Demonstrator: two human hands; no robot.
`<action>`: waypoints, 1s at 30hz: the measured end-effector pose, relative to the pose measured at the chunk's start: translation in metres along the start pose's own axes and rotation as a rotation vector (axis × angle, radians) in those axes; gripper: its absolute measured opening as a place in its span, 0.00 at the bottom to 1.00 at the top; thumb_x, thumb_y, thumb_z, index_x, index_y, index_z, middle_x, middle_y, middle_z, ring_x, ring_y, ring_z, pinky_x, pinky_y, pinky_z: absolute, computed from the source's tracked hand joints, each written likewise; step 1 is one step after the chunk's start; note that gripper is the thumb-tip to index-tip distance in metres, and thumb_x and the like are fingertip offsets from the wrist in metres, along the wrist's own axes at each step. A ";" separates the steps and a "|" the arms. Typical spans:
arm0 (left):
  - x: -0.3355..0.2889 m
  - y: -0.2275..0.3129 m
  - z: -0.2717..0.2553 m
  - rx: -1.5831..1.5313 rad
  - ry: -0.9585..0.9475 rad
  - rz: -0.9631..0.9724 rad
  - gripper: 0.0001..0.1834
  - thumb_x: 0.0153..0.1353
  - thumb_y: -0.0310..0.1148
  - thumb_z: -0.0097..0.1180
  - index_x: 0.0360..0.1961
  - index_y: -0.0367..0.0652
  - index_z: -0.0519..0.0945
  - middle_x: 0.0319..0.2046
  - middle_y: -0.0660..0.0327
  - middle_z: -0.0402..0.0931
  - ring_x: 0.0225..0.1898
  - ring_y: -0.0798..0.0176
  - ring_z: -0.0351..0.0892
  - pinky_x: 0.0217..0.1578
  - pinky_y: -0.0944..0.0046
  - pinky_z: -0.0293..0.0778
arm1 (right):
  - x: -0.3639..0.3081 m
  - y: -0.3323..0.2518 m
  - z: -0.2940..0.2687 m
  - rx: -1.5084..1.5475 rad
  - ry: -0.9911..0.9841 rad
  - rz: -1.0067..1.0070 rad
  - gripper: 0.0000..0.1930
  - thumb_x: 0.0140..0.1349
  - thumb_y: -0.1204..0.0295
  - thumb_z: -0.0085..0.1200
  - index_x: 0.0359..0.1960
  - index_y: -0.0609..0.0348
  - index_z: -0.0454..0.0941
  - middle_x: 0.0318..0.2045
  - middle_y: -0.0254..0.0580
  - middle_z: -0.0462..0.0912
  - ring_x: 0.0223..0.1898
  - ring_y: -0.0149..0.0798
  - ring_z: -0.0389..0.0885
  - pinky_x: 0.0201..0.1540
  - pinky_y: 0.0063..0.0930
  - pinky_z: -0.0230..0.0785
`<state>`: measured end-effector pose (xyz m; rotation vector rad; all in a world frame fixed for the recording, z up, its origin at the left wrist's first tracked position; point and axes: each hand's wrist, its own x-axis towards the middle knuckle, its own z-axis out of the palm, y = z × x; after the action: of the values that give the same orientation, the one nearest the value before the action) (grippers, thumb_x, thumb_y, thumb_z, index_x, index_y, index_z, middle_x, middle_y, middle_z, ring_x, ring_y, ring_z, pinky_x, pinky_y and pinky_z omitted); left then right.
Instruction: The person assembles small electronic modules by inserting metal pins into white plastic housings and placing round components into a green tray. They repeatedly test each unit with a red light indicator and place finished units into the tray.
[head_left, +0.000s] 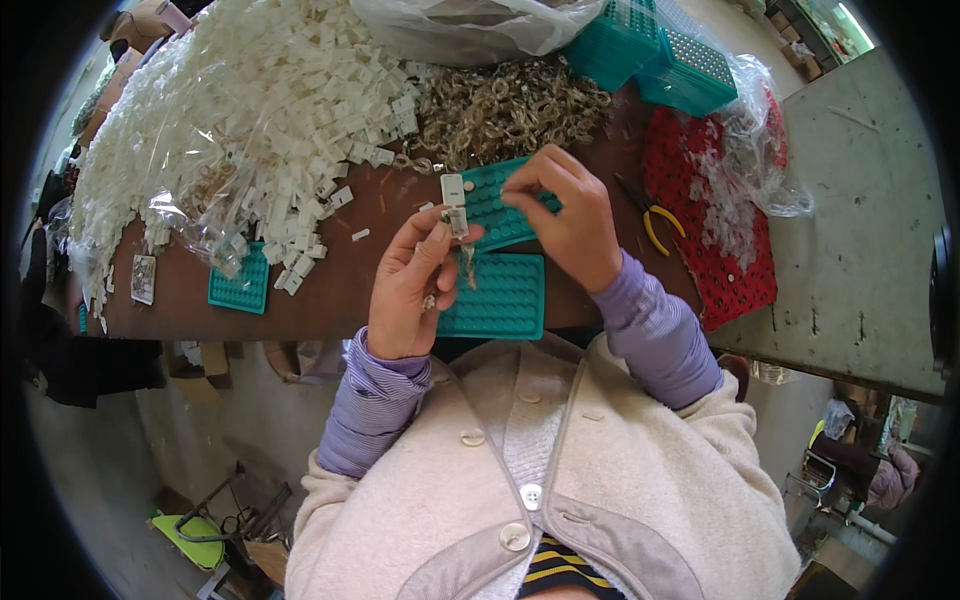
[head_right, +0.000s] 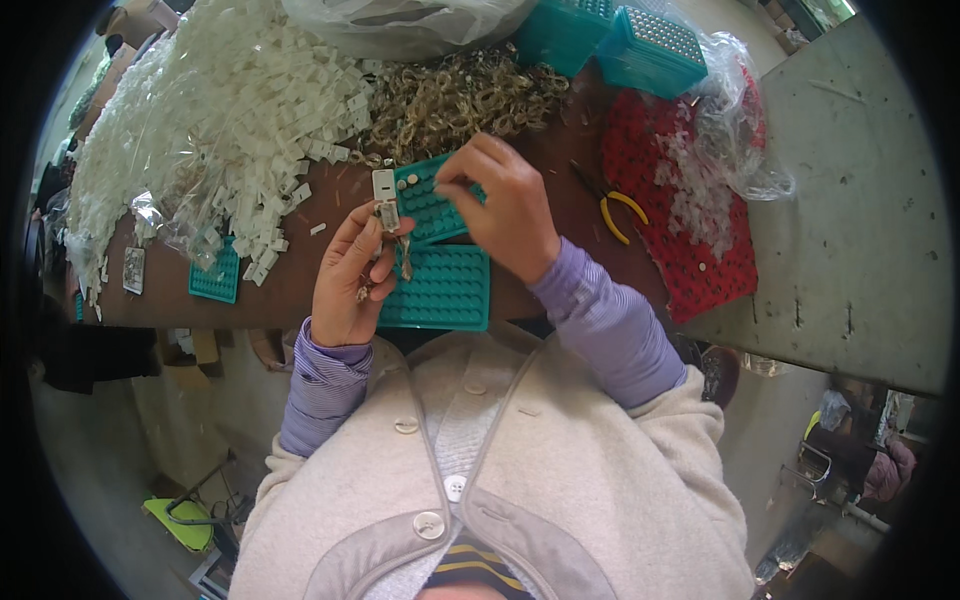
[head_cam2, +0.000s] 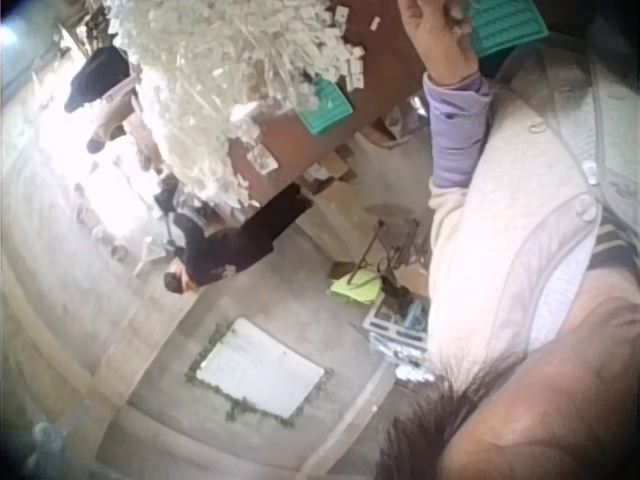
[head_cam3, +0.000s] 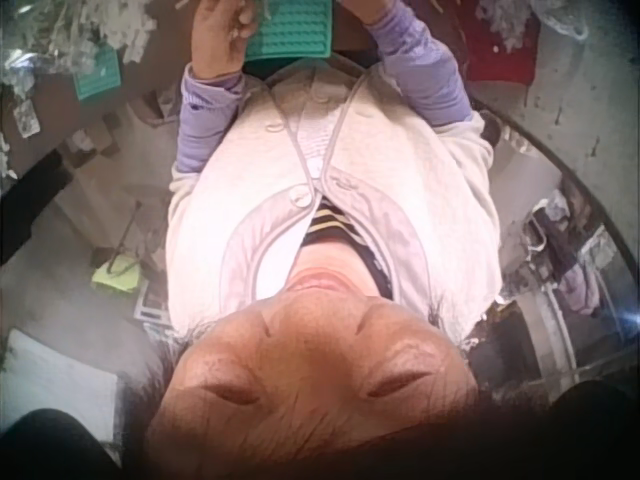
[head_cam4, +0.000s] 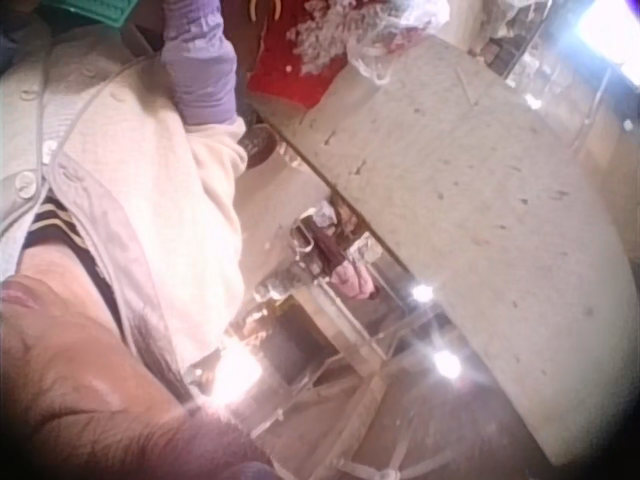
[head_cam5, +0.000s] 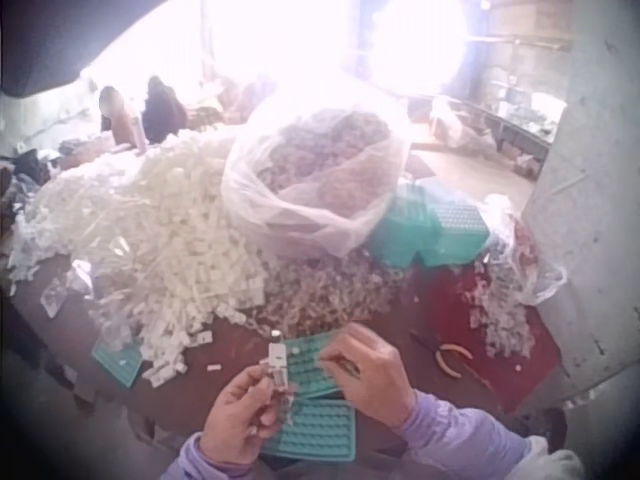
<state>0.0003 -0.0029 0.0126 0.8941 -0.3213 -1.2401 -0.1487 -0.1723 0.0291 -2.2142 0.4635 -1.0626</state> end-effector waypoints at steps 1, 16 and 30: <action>-0.001 -0.001 0.003 0.030 0.014 0.003 0.16 0.81 0.36 0.59 0.64 0.43 0.80 0.49 0.61 0.87 0.25 0.81 0.71 0.21 0.78 0.66 | -0.007 -0.012 -0.001 0.066 0.020 -0.010 0.06 0.58 0.82 0.67 0.34 0.60 0.84 0.33 0.43 0.79 0.34 0.48 0.83 0.37 0.40 0.76; -0.017 -0.013 0.039 0.507 -0.008 0.134 0.15 0.70 0.29 0.71 0.55 0.41 0.85 0.36 0.69 0.85 0.24 0.81 0.73 0.21 0.78 0.65 | -0.047 -0.047 -0.014 0.007 0.152 -0.028 0.08 0.59 0.84 0.68 0.39 0.63 0.86 0.33 0.44 0.82 0.32 0.45 0.85 0.33 0.35 0.78; 0.001 -0.006 0.011 0.325 0.029 0.045 0.12 0.74 0.32 0.67 0.53 0.38 0.84 0.37 0.63 0.90 0.20 0.81 0.71 0.19 0.77 0.64 | -0.036 -0.036 0.018 0.141 0.118 0.055 0.09 0.64 0.87 0.65 0.45 0.64 0.85 0.40 0.45 0.87 0.40 0.39 0.87 0.44 0.31 0.81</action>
<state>-0.0108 -0.0085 0.0146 1.1749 -0.5269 -1.1501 -0.1551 -0.1187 0.0243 -2.0127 0.4830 -1.1647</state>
